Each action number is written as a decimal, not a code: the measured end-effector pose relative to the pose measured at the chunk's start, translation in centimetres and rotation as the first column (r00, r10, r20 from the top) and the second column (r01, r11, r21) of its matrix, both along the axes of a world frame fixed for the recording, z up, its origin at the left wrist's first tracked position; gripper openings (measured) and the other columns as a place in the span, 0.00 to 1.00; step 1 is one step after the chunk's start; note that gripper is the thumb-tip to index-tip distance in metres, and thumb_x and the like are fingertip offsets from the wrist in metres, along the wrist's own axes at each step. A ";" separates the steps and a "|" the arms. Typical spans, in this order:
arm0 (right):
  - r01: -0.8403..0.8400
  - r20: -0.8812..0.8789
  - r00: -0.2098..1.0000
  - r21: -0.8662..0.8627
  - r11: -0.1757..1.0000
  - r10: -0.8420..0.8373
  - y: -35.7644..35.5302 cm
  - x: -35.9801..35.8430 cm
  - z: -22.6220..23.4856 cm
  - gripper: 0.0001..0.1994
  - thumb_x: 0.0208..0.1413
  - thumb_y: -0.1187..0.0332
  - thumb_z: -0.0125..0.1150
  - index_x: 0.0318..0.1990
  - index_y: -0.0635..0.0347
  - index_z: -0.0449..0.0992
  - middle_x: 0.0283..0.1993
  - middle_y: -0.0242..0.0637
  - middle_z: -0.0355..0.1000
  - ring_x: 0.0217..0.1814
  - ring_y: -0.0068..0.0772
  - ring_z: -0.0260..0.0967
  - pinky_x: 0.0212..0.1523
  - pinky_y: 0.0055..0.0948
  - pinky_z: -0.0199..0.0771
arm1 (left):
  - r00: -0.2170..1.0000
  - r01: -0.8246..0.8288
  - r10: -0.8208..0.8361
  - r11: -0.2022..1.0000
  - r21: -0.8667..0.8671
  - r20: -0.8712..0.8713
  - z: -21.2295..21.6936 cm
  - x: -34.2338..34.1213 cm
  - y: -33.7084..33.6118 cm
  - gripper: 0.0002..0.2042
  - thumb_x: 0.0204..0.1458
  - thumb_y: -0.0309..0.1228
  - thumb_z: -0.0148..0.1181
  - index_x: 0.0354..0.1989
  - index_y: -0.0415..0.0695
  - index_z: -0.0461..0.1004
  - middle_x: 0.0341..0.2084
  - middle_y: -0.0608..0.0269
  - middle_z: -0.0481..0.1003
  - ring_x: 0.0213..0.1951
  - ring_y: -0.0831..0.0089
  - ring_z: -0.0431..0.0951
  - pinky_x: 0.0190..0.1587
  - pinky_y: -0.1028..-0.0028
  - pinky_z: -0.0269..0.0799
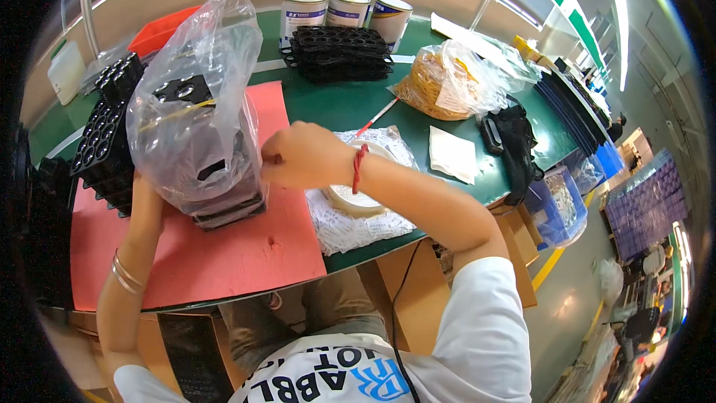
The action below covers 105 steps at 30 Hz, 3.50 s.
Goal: Applying adhesive to small cylindrical components using a brush and organizing them in a tray.
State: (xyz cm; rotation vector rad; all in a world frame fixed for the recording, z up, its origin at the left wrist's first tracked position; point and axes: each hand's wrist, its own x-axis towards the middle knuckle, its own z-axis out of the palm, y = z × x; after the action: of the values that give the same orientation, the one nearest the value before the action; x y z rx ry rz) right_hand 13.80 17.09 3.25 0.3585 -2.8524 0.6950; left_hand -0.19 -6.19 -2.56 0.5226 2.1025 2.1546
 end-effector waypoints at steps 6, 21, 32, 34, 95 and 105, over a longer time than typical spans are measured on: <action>-0.007 -0.100 0.995 -0.250 0.968 -0.019 3.1 -5.0 0.2 0.12 0.47 0.65 0.47 0.29 0.65 0.75 0.20 0.38 0.72 0.20 0.29 0.70 0.26 0.26 0.70 | 0.935 0.200 -0.124 0.958 0.205 -0.334 -2.4 -6.6 3.3 0.13 0.52 0.34 0.47 0.33 0.37 0.73 0.28 0.63 0.74 0.30 0.76 0.72 0.33 0.75 0.67; 0.182 -0.725 0.689 0.153 0.971 -0.015 10.8 -22.4 -10.7 0.14 0.46 0.65 0.53 0.38 0.65 0.69 0.32 0.48 0.70 0.35 0.47 0.69 0.37 0.35 0.68 | 0.964 0.224 -0.261 0.903 0.366 0.054 -4.9 -16.4 9.1 0.16 0.53 0.40 0.48 0.33 0.38 0.73 0.24 0.63 0.74 0.25 0.77 0.73 0.28 0.78 0.67; 0.028 -0.832 0.545 0.148 0.989 0.109 10.2 -20.4 -11.6 0.17 0.47 0.64 0.54 0.42 0.65 0.69 0.35 0.48 0.71 0.38 0.45 0.69 0.39 0.33 0.68 | 0.996 0.044 -0.033 0.990 0.136 -0.080 -8.1 -17.1 8.2 0.12 0.48 0.35 0.51 0.32 0.39 0.74 0.26 0.58 0.75 0.28 0.74 0.73 0.33 0.75 0.67; 0.040 -0.809 0.579 0.154 0.987 0.103 10.5 -20.4 -10.5 0.17 0.47 0.64 0.54 0.42 0.65 0.69 0.35 0.48 0.71 0.38 0.45 0.69 0.39 0.33 0.68 | 0.987 0.067 -0.115 0.931 0.358 0.116 -7.9 -17.0 8.8 0.14 0.49 0.38 0.51 0.31 0.37 0.73 0.24 0.58 0.75 0.28 0.73 0.73 0.32 0.74 0.67; 0.289 0.174 0.923 0.272 0.918 -0.342 5.5 -10.8 -0.1 0.19 0.48 0.63 0.55 0.46 0.65 0.68 0.40 0.45 0.70 0.41 0.42 0.68 0.42 0.31 0.67 | 0.950 -0.165 0.001 0.850 -0.499 -0.312 -1.0 -6.6 6.9 0.15 0.49 0.40 0.46 0.35 0.41 0.71 0.33 0.45 0.72 0.40 0.50 0.71 0.42 0.60 0.67; 0.333 0.313 0.847 0.320 0.887 -0.430 3.0 -10.0 1.5 0.19 0.48 0.63 0.55 0.46 0.64 0.68 0.40 0.45 0.70 0.42 0.41 0.68 0.42 0.31 0.67 | 0.897 -0.221 -0.112 0.722 -0.655 -0.427 1.8 -3.4 5.4 0.12 0.48 0.36 0.50 0.35 0.42 0.72 0.35 0.47 0.72 0.40 0.52 0.72 0.41 0.59 0.69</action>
State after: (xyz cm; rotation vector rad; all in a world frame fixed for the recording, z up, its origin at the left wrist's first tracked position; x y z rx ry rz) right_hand 3.76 20.06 4.73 -0.3615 -3.2326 0.3435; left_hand -3.55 -0.81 -0.72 0.9079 2.9531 1.1275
